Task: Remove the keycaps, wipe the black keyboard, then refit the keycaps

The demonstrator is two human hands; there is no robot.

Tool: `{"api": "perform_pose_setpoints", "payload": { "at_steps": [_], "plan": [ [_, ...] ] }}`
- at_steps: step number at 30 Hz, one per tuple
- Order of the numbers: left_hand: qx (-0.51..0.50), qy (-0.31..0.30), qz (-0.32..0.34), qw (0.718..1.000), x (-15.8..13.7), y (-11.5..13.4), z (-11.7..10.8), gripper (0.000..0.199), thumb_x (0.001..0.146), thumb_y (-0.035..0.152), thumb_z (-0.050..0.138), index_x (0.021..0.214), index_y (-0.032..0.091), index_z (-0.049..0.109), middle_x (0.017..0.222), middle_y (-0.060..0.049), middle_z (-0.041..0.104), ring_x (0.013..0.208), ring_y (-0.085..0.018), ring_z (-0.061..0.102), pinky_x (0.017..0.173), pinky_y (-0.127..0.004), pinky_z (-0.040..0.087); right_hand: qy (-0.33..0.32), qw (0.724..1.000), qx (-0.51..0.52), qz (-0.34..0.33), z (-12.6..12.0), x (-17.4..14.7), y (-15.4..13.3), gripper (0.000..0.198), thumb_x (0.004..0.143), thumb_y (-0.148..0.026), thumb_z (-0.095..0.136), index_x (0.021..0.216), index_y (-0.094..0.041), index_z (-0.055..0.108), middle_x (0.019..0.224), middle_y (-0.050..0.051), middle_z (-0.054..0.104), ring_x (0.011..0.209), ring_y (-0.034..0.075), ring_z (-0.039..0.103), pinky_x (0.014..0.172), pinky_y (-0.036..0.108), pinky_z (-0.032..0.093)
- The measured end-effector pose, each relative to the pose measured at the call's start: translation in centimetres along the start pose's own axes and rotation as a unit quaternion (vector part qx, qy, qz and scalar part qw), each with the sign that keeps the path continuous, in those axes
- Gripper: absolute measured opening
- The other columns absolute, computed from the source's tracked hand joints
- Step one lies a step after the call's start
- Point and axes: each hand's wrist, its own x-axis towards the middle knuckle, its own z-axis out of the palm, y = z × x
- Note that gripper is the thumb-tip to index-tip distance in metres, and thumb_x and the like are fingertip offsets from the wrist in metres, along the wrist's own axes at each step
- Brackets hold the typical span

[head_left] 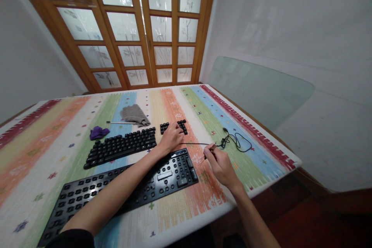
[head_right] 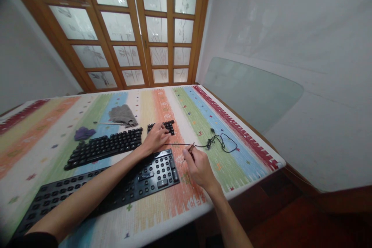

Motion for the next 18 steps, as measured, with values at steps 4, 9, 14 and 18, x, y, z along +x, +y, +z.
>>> {"api": "perform_pose_setpoints", "payload": {
  "at_steps": [4,9,14,18],
  "plan": [
    [-0.032,-0.007,0.012,0.999,-3.0,1.2,-2.6,0.011,0.090,0.021,0.061,0.093,0.016,0.070,0.093,-0.006,0.057,0.092,-0.021,0.055,0.083,-0.035,0.050,0.026,0.999,-0.023,-0.018,-0.5,0.2,0.4,0.031,0.102,-0.035,0.038,0.078,-0.020,0.050,0.070,0.001,0.054,0.065,0.016,0.053,0.065,0.029,0.038],
    [-0.094,-0.065,0.032,0.993,-7.7,4.1,-5.3,0.019,0.093,0.032,0.060,0.102,0.017,0.069,0.093,-0.006,0.059,0.089,-0.019,0.057,0.081,-0.033,0.050,0.005,0.998,-0.047,-0.042,-0.4,0.1,0.5,0.029,0.101,-0.033,0.038,0.076,-0.021,0.047,0.077,0.002,0.051,0.071,0.018,0.050,0.068,0.030,0.039],
    [-0.109,-0.116,0.038,0.987,-11.2,5.8,-5.5,0.026,0.087,0.037,0.069,0.102,0.016,0.067,0.097,-0.007,0.059,0.089,-0.021,0.057,0.080,-0.034,0.051,-0.085,0.995,-0.034,-0.028,0.3,-0.6,0.3,0.030,0.103,-0.031,0.031,0.079,-0.022,0.046,0.078,0.004,0.055,0.072,0.018,0.052,0.069,0.031,0.041],
    [-0.095,-0.126,0.056,0.986,-12.5,6.0,-4.6,0.022,0.082,0.032,0.073,0.096,0.016,0.066,0.091,-0.006,0.060,0.083,-0.020,0.056,0.073,-0.032,0.049,-0.214,0.976,-0.036,-0.024,1.0,-1.3,-0.1,0.026,0.103,-0.029,0.034,0.085,-0.020,0.051,0.080,0.003,0.061,0.073,0.017,0.056,0.068,0.029,0.041]
  ]
}}
